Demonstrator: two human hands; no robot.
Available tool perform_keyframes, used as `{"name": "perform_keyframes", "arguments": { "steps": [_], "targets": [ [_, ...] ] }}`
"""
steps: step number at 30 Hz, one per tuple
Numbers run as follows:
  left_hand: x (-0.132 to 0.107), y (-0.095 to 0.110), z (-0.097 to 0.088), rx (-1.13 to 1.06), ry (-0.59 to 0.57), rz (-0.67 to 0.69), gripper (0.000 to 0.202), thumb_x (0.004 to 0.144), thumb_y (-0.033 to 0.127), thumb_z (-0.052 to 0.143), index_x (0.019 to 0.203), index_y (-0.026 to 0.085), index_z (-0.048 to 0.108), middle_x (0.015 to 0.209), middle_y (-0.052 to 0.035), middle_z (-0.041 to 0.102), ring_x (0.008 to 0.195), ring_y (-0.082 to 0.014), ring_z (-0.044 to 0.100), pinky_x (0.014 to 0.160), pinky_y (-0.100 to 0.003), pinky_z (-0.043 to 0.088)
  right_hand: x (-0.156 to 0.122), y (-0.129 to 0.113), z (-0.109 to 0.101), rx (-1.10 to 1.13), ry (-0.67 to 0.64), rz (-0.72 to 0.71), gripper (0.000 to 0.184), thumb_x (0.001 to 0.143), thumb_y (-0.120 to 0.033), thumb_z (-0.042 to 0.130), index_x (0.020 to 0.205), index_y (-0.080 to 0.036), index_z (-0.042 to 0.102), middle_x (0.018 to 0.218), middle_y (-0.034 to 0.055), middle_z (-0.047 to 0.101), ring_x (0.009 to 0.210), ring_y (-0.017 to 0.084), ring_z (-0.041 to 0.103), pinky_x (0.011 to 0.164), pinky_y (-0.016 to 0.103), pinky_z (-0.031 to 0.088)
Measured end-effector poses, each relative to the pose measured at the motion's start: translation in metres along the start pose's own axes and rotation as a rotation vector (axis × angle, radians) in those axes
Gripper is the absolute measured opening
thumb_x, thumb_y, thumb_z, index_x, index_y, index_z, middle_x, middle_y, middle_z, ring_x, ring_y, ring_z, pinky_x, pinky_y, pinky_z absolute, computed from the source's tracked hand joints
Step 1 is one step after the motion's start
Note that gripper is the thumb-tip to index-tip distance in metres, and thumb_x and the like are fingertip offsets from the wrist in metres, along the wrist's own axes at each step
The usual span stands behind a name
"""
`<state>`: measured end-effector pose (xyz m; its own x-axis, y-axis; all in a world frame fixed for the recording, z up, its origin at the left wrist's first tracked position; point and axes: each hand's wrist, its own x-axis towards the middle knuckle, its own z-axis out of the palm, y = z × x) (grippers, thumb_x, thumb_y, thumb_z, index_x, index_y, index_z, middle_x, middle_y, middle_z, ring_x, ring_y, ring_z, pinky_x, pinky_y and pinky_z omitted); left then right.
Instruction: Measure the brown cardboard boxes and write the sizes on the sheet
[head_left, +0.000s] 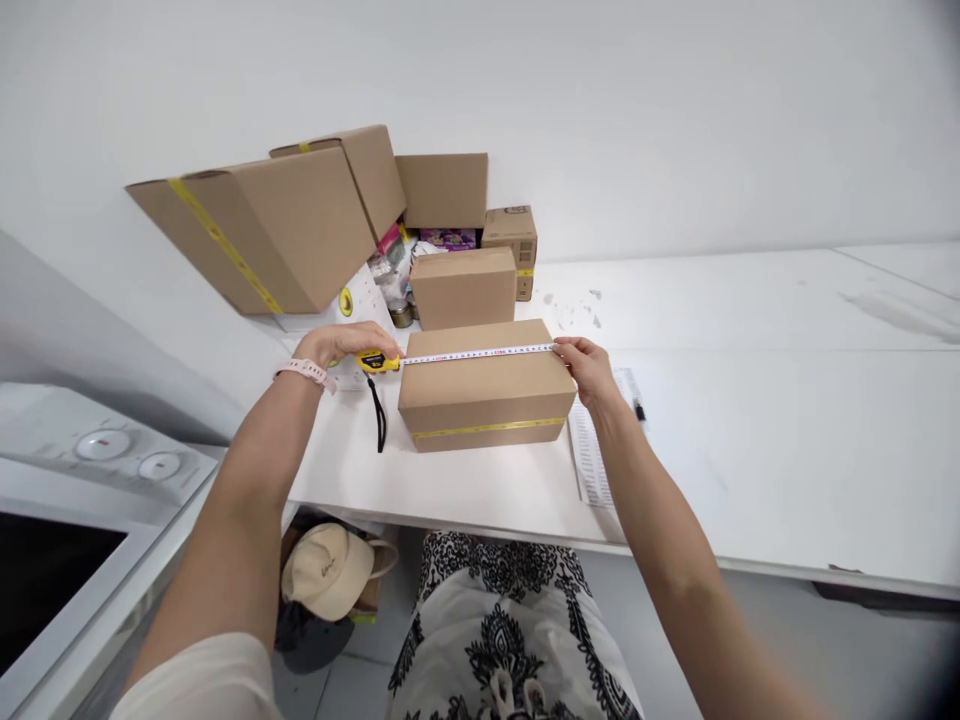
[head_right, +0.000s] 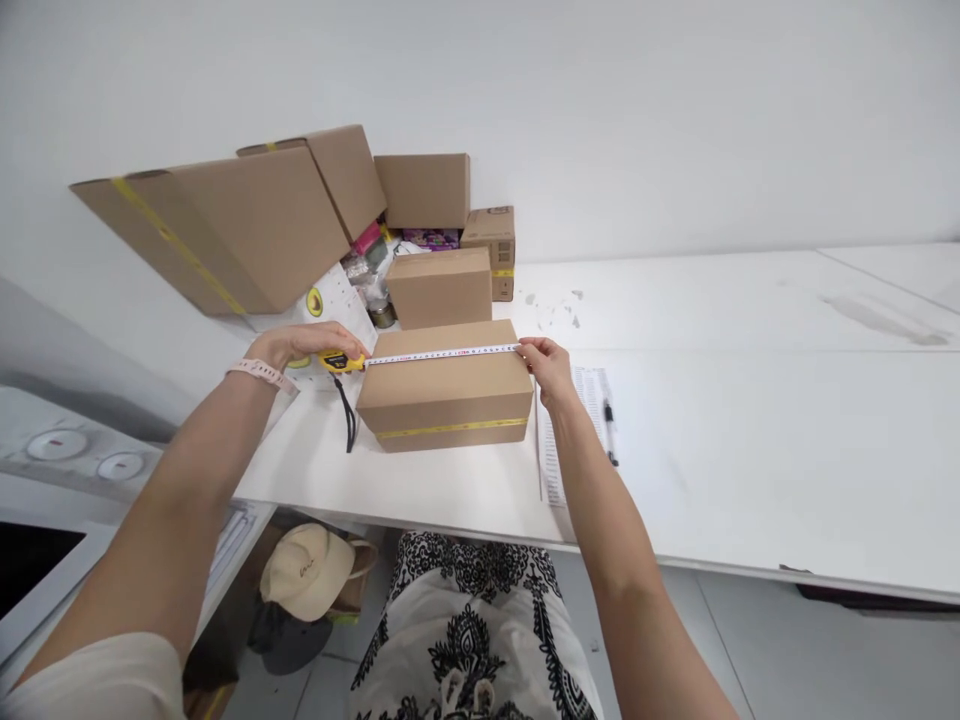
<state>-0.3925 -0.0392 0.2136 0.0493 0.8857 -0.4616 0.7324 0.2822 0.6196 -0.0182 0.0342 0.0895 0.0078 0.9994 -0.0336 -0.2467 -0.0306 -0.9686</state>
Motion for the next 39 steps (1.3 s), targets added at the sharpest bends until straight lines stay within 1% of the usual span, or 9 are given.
{"name": "perform_keyframes", "arguments": {
  "steps": [4,7,11,14,20,25,30,35,39],
  "targets": [
    [-0.004,0.003,0.000,0.058,0.021,-0.007,0.038,0.063,0.037,0.071,0.095,0.018,0.079,0.088,-0.0037,0.076,0.084,-0.0205,0.068,0.070,-0.023,0.053,0.001,-0.001,-0.001,-0.016,-0.003,0.034,0.027,0.053,-0.029,0.077,0.076,-0.020,0.068,0.072,-0.0021,0.061,0.064,0.011,0.052,0.055,0.025,0.039],
    [-0.007,0.006,0.000,0.056,0.007,-0.015,0.037,0.061,0.033,0.068,0.094,0.018,0.078,0.088,-0.0028,0.077,0.085,-0.0215,0.068,0.071,-0.024,0.053,-0.001,-0.002,0.000,-0.016,0.018,0.059,0.028,0.053,-0.030,0.076,0.078,-0.020,0.068,0.072,-0.0023,0.061,0.065,0.012,0.052,0.054,0.025,0.040],
    [-0.006,0.011,0.002,0.063,-0.067,-0.037,0.032,0.061,0.032,0.067,0.088,0.017,0.075,0.087,-0.0050,0.076,0.083,-0.0227,0.069,0.073,-0.027,0.054,-0.002,-0.001,0.001,-0.042,0.033,0.059,0.030,0.052,-0.031,0.076,0.078,-0.020,0.068,0.070,-0.0027,0.060,0.063,0.012,0.050,0.053,0.025,0.039],
    [-0.001,0.014,0.004,0.061,-0.092,-0.063,0.028,0.060,0.033,0.070,0.082,0.015,0.073,0.085,-0.0076,0.075,0.078,-0.0237,0.069,0.071,-0.030,0.055,-0.002,-0.001,0.000,-0.050,0.031,0.059,0.030,0.051,-0.030,0.078,0.077,-0.020,0.068,0.069,-0.0028,0.059,0.063,0.011,0.049,0.052,0.025,0.039],
    [0.006,0.017,0.008,0.027,-0.151,-0.104,0.018,0.054,0.026,0.075,0.069,0.017,0.070,0.081,-0.0065,0.075,0.073,-0.0221,0.068,0.067,-0.030,0.054,-0.003,-0.001,-0.001,-0.061,0.023,0.057,0.030,0.051,-0.030,0.079,0.077,-0.020,0.069,0.070,-0.0031,0.059,0.063,0.010,0.048,0.051,0.023,0.038],
    [0.009,0.015,0.008,0.011,-0.174,-0.113,0.018,0.051,0.025,0.078,0.065,0.018,0.068,0.074,-0.0046,0.075,0.068,-0.0210,0.068,0.064,-0.030,0.054,-0.002,0.000,-0.002,-0.065,0.015,0.070,0.031,0.051,-0.031,0.079,0.078,-0.020,0.069,0.070,-0.0029,0.059,0.062,0.011,0.048,0.050,0.023,0.037],
    [0.010,0.011,0.007,0.002,-0.182,-0.102,0.020,0.050,0.027,0.080,0.063,0.019,0.068,0.072,-0.0046,0.075,0.064,-0.0205,0.068,0.060,-0.029,0.052,-0.002,0.001,-0.002,-0.057,0.016,0.065,0.031,0.051,-0.031,0.081,0.077,-0.020,0.069,0.069,-0.0025,0.059,0.062,0.011,0.048,0.050,0.023,0.037],
    [0.009,0.009,0.008,-0.005,-0.181,-0.080,0.020,0.051,0.029,0.080,0.063,0.019,0.069,0.071,-0.0032,0.075,0.064,-0.0182,0.067,0.062,-0.028,0.051,-0.001,0.002,-0.002,-0.072,0.016,0.050,0.029,0.052,-0.032,0.080,0.076,-0.021,0.069,0.069,-0.0022,0.060,0.061,0.011,0.048,0.050,0.024,0.037],
    [0.009,0.008,0.008,-0.005,-0.178,-0.079,0.019,0.052,0.029,0.080,0.064,0.018,0.069,0.072,-0.0050,0.075,0.065,-0.0191,0.066,0.063,-0.029,0.051,-0.001,0.001,-0.003,-0.075,0.019,0.053,0.029,0.052,-0.032,0.081,0.076,-0.021,0.069,0.069,-0.0021,0.060,0.062,0.012,0.048,0.051,0.024,0.037]
  ]
}}
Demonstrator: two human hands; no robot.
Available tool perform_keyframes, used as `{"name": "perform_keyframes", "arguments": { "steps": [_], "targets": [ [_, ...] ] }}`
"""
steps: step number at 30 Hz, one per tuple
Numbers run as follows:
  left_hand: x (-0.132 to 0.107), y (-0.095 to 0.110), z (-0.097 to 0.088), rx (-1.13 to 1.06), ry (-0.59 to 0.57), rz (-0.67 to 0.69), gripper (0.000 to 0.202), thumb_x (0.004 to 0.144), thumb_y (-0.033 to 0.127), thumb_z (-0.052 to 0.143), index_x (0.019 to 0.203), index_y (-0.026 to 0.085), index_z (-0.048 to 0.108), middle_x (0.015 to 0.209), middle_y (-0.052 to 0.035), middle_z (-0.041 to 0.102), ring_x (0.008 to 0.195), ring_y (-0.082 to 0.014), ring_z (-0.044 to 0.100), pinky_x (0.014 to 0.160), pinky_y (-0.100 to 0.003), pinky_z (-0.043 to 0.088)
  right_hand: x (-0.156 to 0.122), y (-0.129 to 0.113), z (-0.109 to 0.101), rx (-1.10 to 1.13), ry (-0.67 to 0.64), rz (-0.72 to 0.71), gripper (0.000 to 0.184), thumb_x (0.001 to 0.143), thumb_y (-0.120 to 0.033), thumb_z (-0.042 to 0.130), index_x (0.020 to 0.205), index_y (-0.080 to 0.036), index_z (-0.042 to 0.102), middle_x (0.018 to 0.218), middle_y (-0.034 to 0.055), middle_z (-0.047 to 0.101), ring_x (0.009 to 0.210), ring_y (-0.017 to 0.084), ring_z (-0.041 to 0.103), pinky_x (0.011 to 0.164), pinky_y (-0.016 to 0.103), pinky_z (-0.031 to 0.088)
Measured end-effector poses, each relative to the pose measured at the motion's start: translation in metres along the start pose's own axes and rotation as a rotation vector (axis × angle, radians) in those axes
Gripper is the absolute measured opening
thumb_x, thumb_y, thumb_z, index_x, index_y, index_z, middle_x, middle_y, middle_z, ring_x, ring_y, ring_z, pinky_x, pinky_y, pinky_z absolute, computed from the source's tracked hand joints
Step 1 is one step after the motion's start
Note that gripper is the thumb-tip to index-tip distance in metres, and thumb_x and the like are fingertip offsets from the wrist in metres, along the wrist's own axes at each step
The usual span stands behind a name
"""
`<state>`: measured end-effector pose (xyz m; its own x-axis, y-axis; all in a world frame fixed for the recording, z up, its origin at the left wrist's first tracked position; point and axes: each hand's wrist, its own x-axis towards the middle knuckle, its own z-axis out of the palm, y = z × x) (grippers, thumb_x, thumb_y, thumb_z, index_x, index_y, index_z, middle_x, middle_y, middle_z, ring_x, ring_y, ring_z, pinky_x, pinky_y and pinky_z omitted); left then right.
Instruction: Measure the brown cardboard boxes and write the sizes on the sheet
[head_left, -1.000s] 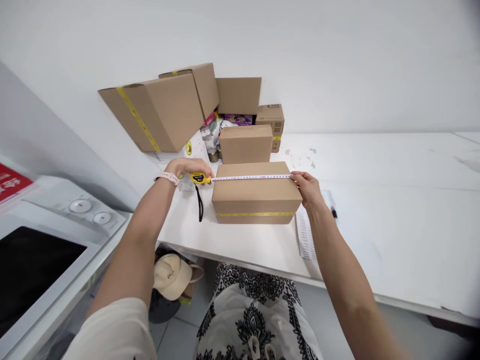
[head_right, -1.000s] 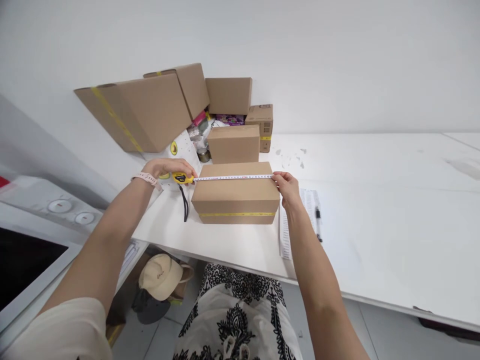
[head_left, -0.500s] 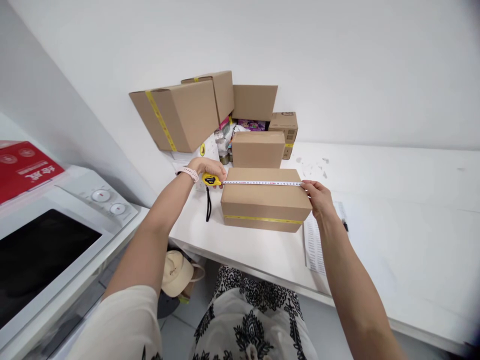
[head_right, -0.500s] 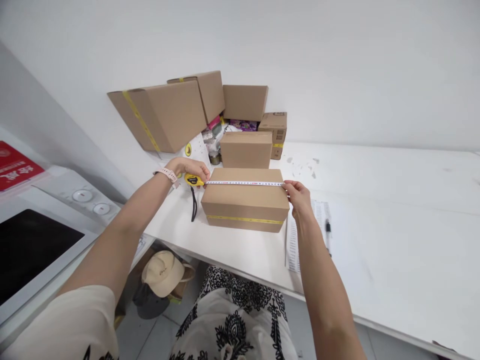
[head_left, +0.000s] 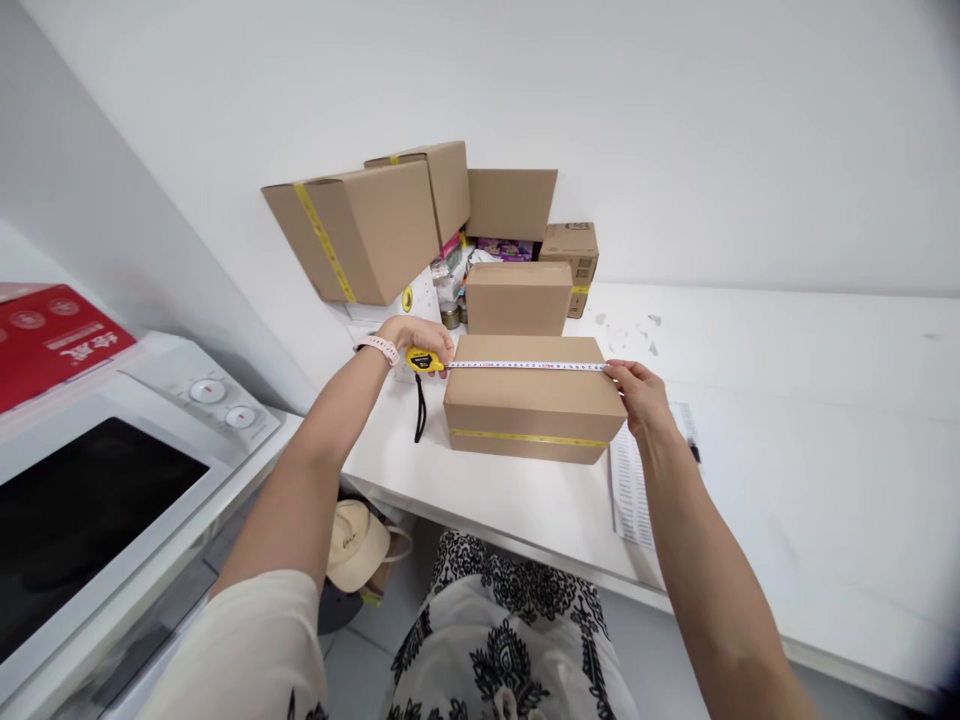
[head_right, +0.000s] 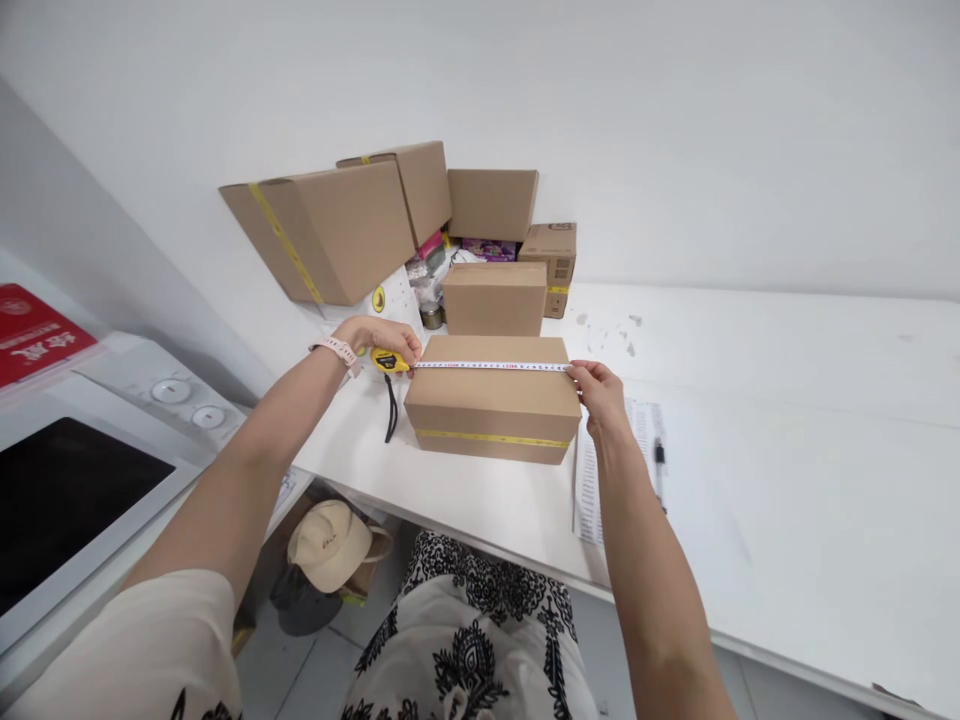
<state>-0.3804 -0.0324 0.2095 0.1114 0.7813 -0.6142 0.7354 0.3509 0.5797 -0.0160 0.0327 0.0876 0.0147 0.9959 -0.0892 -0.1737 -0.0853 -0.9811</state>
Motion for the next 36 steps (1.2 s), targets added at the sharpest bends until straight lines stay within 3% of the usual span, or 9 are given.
{"name": "perform_keyframes", "arguments": {
  "steps": [16,21,25,27,29,33,35,36],
  "targets": [
    [-0.007,0.005,0.007,0.076,0.022,0.019,0.014,0.054,0.029,0.073,0.061,0.018,0.070,0.068,-0.0043,0.072,0.067,-0.0198,0.063,0.064,-0.029,0.048,-0.002,-0.001,0.001,0.001,0.005,0.006,0.028,0.052,-0.032,0.080,0.075,-0.020,0.069,0.067,-0.0029,0.060,0.060,0.011,0.048,0.052,0.024,0.037],
    [-0.018,0.012,0.012,0.122,0.110,0.055,0.010,0.054,0.027,0.071,0.058,0.018,0.067,0.059,-0.0015,0.065,0.061,-0.0167,0.055,0.059,-0.027,0.042,-0.008,0.000,0.002,-0.024,0.019,-0.065,0.025,0.057,-0.034,0.078,0.076,-0.020,0.070,0.074,-0.0006,0.065,0.067,0.013,0.053,0.058,0.026,0.041],
    [-0.046,0.024,0.025,0.163,0.267,0.085,0.009,0.058,0.025,0.070,0.061,0.018,0.066,0.058,0.0004,0.061,0.058,-0.0142,0.050,0.056,-0.026,0.037,-0.012,-0.017,0.001,-0.054,0.017,-0.194,0.020,0.063,-0.032,0.075,0.079,-0.021,0.073,0.080,0.0013,0.069,0.071,0.014,0.054,0.066,0.029,0.045],
    [-0.065,0.025,0.048,0.131,0.336,0.082,0.010,0.064,0.027,0.069,0.066,0.018,0.064,0.059,0.0003,0.059,0.057,-0.0136,0.049,0.055,-0.026,0.036,-0.013,-0.035,-0.002,-0.022,0.006,-0.248,0.016,0.066,-0.030,0.074,0.080,-0.021,0.073,0.077,0.0010,0.068,0.068,0.013,0.052,0.067,0.029,0.045],
    [-0.085,0.021,0.086,0.082,0.335,0.086,0.012,0.069,0.031,0.066,0.071,0.019,0.064,0.065,-0.0011,0.062,0.060,-0.0142,0.052,0.056,-0.026,0.039,-0.013,-0.057,-0.002,0.007,-0.037,-0.300,0.014,0.070,-0.028,0.072,0.082,-0.020,0.074,0.076,0.0014,0.067,0.066,0.012,0.050,0.068,0.030,0.045],
    [-0.116,0.012,0.196,-0.569,0.138,0.042,0.021,0.073,0.036,0.072,0.090,0.024,0.067,0.083,-0.0051,0.067,0.067,-0.0162,0.060,0.062,-0.028,0.048,-0.009,-0.085,0.016,-0.075,-0.288,-0.307,0.012,0.070,-0.025,0.077,0.080,-0.019,0.076,0.078,0.0038,0.070,0.071,0.013,0.055,0.076,0.032,0.048],
    [-0.122,0.015,0.246,-0.832,0.004,0.127,0.037,0.070,0.034,0.078,0.105,0.025,0.069,0.097,-0.0080,0.067,0.077,-0.0168,0.064,0.070,-0.030,0.051,-0.001,-0.087,0.035,-0.143,-0.458,-0.241,0.012,0.065,-0.024,0.082,0.074,-0.018,0.076,0.080,0.0047,0.072,0.074,0.015,0.058,0.079,0.032,0.049],
    [-0.121,0.019,0.265,-0.983,-0.009,0.195,0.042,0.068,0.035,0.079,0.108,0.025,0.069,0.098,-0.0089,0.067,0.081,-0.0174,0.065,0.073,-0.030,0.051,0.004,-0.085,0.046,-0.173,-0.537,-0.206,0.014,0.063,-0.023,0.085,0.072,-0.018,0.075,0.080,0.0050,0.073,0.075,0.015,0.060,0.079,0.032,0.050]
  ]
}}
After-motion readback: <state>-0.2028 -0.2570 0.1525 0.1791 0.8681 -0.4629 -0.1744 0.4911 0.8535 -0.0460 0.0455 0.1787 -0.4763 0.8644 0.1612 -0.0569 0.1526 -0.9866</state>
